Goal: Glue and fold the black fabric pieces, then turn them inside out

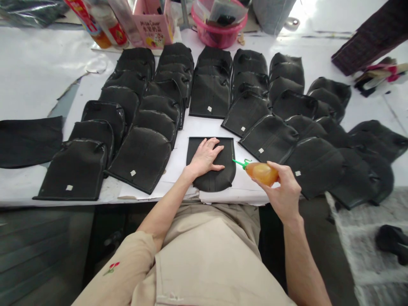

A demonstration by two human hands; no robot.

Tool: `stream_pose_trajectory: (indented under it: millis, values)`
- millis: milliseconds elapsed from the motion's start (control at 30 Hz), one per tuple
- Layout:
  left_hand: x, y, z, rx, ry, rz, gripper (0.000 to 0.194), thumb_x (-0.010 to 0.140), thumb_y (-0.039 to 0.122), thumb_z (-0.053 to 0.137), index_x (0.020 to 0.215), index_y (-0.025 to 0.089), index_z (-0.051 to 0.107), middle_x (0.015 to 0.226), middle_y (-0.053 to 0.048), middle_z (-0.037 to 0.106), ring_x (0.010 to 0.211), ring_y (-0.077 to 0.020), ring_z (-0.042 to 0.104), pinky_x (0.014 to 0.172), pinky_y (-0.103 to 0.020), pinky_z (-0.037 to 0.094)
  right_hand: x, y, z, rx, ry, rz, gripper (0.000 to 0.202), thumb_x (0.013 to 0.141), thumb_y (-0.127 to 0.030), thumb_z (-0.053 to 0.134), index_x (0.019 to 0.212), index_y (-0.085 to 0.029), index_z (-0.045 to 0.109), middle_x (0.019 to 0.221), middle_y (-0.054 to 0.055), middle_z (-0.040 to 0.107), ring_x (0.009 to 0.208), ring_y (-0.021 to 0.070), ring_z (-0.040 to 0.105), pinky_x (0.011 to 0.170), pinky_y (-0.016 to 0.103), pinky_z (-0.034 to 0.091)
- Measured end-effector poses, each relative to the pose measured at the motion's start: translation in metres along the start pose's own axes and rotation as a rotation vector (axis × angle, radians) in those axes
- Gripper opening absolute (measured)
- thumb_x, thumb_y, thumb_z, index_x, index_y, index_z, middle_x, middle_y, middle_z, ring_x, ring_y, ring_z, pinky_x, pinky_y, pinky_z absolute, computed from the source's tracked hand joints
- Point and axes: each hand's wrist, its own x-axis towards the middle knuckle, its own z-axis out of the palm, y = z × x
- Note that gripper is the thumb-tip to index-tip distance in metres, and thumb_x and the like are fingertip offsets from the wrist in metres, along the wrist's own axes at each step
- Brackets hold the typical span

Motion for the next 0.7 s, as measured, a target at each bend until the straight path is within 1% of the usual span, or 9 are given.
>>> stream_pose_trajectory:
  millis: [233,433,500,567,600,633,700]
  values:
    - [-0.001,0.000,0.001,0.019,-0.004,0.001,0.074,0.073,0.045,0.084,0.134,0.012,0.058,0.143,-0.020,0.051,0.140,-0.0350,0.042,0.121,-0.053,0.028,-0.022,0.000,-0.004,0.023,-0.003,0.066,0.049,0.085,-0.047,0.076,0.124,-0.022,0.060,0.109,0.008,0.065,0.098,0.0271,0.064,0.085,0.042,0.056]
    - [0.000,-0.001,0.002,0.031,-0.005,0.005,0.073,0.073,0.045,0.084,0.133,0.014,0.057,0.144,-0.019,0.051,0.140,-0.0348,0.042,0.121,-0.053,0.028,-0.037,-0.005,-0.007,0.012,0.028,0.092,0.048,0.085,-0.046,0.076,0.122,-0.021,0.061,0.107,0.008,0.066,0.095,0.0267,0.066,0.085,0.042,0.057]
    - [-0.003,0.006,-0.002,0.062,0.022,-0.011,0.069,0.074,0.044,0.083,0.130,0.013,0.059,0.142,-0.020,0.052,0.140,-0.0364,0.042,0.120,-0.055,0.029,-0.041,-0.004,-0.006,0.016,0.040,0.093,0.048,0.084,-0.046,0.077,0.122,-0.021,0.061,0.108,0.008,0.067,0.096,0.0267,0.066,0.085,0.042,0.057]
    - [-0.010,0.017,-0.008,0.116,0.078,-0.030,0.061,0.076,0.036,0.083,0.128,0.013,0.061,0.138,-0.021,0.054,0.138,-0.0382,0.042,0.117,-0.056,0.031,-0.043,-0.003,-0.005,0.026,0.050,0.095,0.049,0.084,-0.046,0.078,0.122,-0.021,0.062,0.108,0.008,0.067,0.096,0.0268,0.066,0.084,0.042,0.057]
    - [-0.014,0.024,-0.011,0.132,0.098,-0.020,0.055,0.078,0.031,0.081,0.126,0.013,0.062,0.134,-0.020,0.056,0.136,-0.0379,0.045,0.115,-0.055,0.034,-0.043,-0.003,-0.005,0.031,0.055,0.098,0.049,0.083,-0.047,0.078,0.121,-0.021,0.062,0.107,0.008,0.067,0.095,0.0267,0.067,0.082,0.041,0.057]
    - [-0.019,0.031,-0.014,0.127,0.097,0.013,0.049,0.080,0.028,0.079,0.125,0.015,0.064,0.129,-0.018,0.059,0.131,-0.0363,0.049,0.111,-0.053,0.038,-0.044,-0.002,-0.004,0.037,0.057,0.103,0.049,0.083,-0.046,0.079,0.121,-0.021,0.062,0.106,0.008,0.068,0.094,0.0266,0.067,0.080,0.041,0.057]
    - [-0.030,0.042,-0.017,0.053,0.024,0.133,0.039,0.085,0.028,0.074,0.122,0.019,0.066,0.119,-0.013,0.063,0.117,-0.0302,0.058,0.101,-0.045,0.046,-0.044,-0.002,-0.003,0.049,0.062,0.117,0.049,0.082,-0.046,0.079,0.121,-0.021,0.062,0.106,0.007,0.068,0.093,0.0266,0.067,0.079,0.040,0.057]
